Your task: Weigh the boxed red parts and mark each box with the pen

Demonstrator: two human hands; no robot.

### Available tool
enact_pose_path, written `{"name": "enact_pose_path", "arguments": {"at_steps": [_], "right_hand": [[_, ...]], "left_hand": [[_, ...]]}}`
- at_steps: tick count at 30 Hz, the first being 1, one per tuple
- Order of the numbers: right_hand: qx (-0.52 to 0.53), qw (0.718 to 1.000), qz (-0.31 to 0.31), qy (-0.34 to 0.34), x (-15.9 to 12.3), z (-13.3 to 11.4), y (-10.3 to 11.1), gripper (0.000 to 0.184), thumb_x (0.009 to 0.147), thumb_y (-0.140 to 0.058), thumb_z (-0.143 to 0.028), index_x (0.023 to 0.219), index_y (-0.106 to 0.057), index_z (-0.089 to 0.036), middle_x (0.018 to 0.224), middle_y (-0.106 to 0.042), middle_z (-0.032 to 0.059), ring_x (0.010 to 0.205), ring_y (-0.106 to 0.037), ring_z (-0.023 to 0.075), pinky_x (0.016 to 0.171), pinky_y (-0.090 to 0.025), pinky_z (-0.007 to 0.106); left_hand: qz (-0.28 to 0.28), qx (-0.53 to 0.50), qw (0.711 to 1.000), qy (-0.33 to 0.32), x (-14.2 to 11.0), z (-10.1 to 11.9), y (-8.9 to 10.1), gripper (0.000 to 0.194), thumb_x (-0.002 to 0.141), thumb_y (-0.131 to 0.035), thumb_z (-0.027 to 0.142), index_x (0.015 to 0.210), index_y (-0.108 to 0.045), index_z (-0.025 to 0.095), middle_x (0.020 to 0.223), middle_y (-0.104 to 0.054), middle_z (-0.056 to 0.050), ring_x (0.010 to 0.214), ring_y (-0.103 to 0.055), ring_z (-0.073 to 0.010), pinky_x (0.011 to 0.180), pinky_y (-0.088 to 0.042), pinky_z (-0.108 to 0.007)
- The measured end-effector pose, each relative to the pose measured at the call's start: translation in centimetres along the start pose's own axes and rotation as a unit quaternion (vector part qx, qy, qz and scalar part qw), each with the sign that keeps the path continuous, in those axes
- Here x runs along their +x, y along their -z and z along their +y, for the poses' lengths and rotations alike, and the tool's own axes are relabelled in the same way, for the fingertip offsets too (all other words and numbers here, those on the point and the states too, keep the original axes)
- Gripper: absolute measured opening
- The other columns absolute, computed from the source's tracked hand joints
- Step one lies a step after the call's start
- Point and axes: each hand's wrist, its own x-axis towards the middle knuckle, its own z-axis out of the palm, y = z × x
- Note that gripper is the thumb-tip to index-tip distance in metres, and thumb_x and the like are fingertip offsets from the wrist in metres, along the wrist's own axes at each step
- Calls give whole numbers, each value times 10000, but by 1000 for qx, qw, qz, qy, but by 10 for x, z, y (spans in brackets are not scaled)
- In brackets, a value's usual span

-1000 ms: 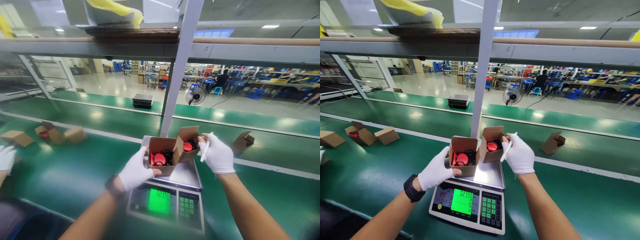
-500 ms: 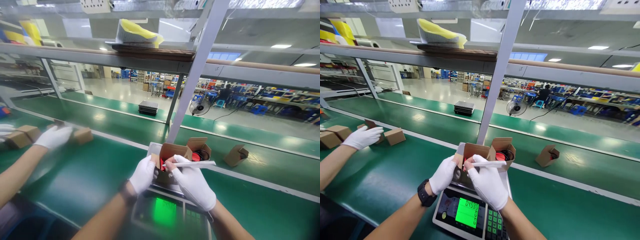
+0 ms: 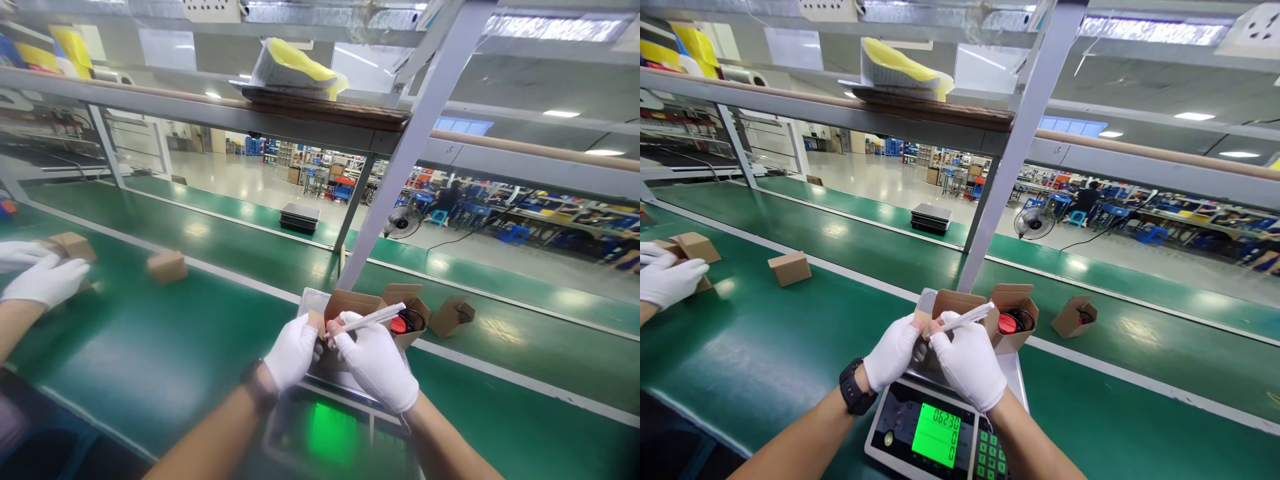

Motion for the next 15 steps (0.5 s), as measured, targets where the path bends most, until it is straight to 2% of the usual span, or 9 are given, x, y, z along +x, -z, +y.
{"name": "enact_pose_path", "arguments": {"at_steps": [7, 15], "right_hand": [[25, 1000, 9, -11, 0, 1, -3, 287, 889, -406, -347, 652, -483, -207, 655, -579, 9, 634, -539, 173, 621, -387, 263], [16, 999, 21, -20, 1, 0, -4, 299, 889, -411, -365, 641, -476, -212, 635, -581, 5, 629, -542, 176, 615, -386, 266]], "left_hand": [[0, -13, 1000, -1, 2, -6, 1, 475, 875, -351, 550, 865, -580, 134, 631, -545, -13, 489, -443, -94, 497, -374, -217], [3, -13, 1000, -1, 2, -4, 1, 485, 859, -371, 571, 860, -593, 140, 608, -569, -20, 501, -486, -117, 537, -409, -235]]}}
